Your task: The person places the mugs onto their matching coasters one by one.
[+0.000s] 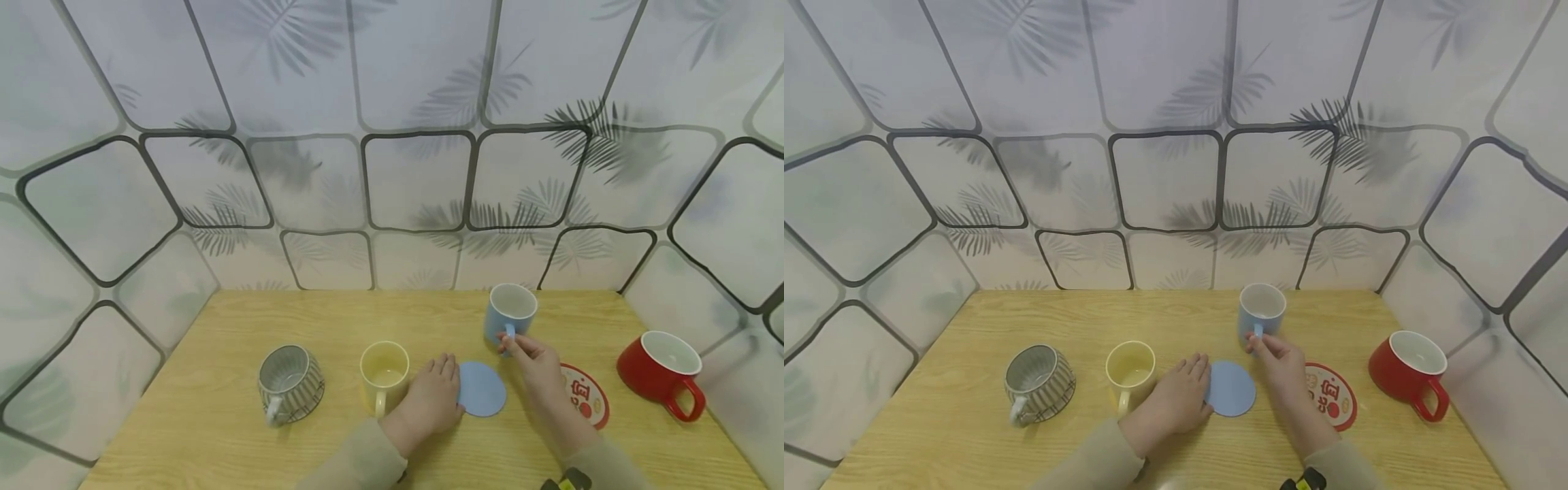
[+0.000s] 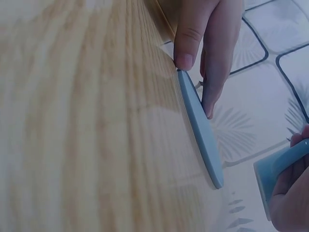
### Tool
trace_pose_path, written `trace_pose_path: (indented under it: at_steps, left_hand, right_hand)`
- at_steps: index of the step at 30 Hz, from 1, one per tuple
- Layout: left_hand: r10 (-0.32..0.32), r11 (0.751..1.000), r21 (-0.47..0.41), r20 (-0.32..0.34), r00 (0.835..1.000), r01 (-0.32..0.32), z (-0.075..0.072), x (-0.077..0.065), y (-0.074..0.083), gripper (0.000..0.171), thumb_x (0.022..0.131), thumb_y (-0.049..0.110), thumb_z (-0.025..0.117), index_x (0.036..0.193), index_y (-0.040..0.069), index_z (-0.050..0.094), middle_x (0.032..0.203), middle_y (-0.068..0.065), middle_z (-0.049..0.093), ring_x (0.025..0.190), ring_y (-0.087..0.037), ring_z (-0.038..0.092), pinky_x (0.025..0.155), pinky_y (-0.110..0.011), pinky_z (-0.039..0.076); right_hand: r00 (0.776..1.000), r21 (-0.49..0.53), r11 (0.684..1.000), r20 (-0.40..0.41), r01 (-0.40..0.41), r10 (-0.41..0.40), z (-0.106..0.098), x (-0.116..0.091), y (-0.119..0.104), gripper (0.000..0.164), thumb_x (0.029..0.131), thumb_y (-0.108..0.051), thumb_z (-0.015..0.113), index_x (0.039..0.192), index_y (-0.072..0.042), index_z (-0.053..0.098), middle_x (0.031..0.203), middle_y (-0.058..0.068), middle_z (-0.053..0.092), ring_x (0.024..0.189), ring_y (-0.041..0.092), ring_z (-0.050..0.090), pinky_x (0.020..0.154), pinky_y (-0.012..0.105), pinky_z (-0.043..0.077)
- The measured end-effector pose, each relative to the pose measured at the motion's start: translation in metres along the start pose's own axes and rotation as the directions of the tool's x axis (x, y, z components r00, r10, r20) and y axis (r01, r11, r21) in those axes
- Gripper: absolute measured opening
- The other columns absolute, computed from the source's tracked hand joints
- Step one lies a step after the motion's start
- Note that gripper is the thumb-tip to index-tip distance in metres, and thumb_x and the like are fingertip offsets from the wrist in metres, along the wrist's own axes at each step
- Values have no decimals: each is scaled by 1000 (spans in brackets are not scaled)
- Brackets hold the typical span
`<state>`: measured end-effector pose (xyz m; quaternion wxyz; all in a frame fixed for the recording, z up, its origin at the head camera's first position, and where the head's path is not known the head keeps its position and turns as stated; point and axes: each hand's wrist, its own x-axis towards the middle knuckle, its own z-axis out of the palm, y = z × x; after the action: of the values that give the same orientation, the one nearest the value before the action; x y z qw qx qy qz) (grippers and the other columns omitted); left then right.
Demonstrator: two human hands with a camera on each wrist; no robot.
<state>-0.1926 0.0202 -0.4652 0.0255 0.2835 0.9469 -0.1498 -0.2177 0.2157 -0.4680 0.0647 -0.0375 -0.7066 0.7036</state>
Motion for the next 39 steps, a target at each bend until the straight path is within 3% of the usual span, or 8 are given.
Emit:
trace_pose_path:
  at_steps: [8,20,24,30,36,39]
  left_hand:
    - [-4,1000,-8,2,1000,4,0,1,0,73,90,58,47,145,11,36,152,-3,33,141,-17,30,114,-30,31]
    - [-4,999,-33,23,1000,5,4,1,1,73,91,59,45,146,12,34,153,-3,30,142,-17,27,115,-31,29]
    - [-6,1000,-30,19,1000,6,3,1,1,73,91,59,45,146,12,34,153,-4,31,141,-17,28,115,-31,29]
    - [-2,1000,-19,6,1000,2,0,-1,0,72,91,57,47,145,11,36,152,-4,33,140,-17,30,114,-31,31]
    - [0,1000,9,0,1000,0,-1,-1,0,71,91,58,46,144,12,38,152,-3,34,140,-16,31,113,-28,33]
    - [0,1000,1,-3,1000,0,-1,-1,0,71,91,58,47,144,12,38,152,-4,34,140,-16,31,112,-29,33]
  right_hand:
    - [999,-44,999,29,26,-24,1,-6,1,30,91,-26,63,85,3,69,95,-20,69,103,1,56,89,16,40]
    - [1000,-50,999,-4,-13,13,7,-19,-1,27,89,-24,65,83,2,70,91,-20,70,96,-2,60,83,13,45]
    - [1000,-60,998,7,-30,30,7,-22,-1,31,89,-27,65,86,4,69,94,-20,70,100,-2,58,89,17,42]
    - [998,-82,996,49,-45,50,5,-28,-1,38,89,-31,64,89,7,67,100,-17,70,104,-2,56,101,33,33]
    - [998,-107,993,41,-39,44,6,-32,-1,37,89,-30,64,88,6,69,99,-16,70,102,-3,59,89,14,44]
    - [999,-110,994,43,-18,23,7,-35,-1,35,90,-27,63,88,8,67,98,-16,70,101,-2,60,86,11,45]
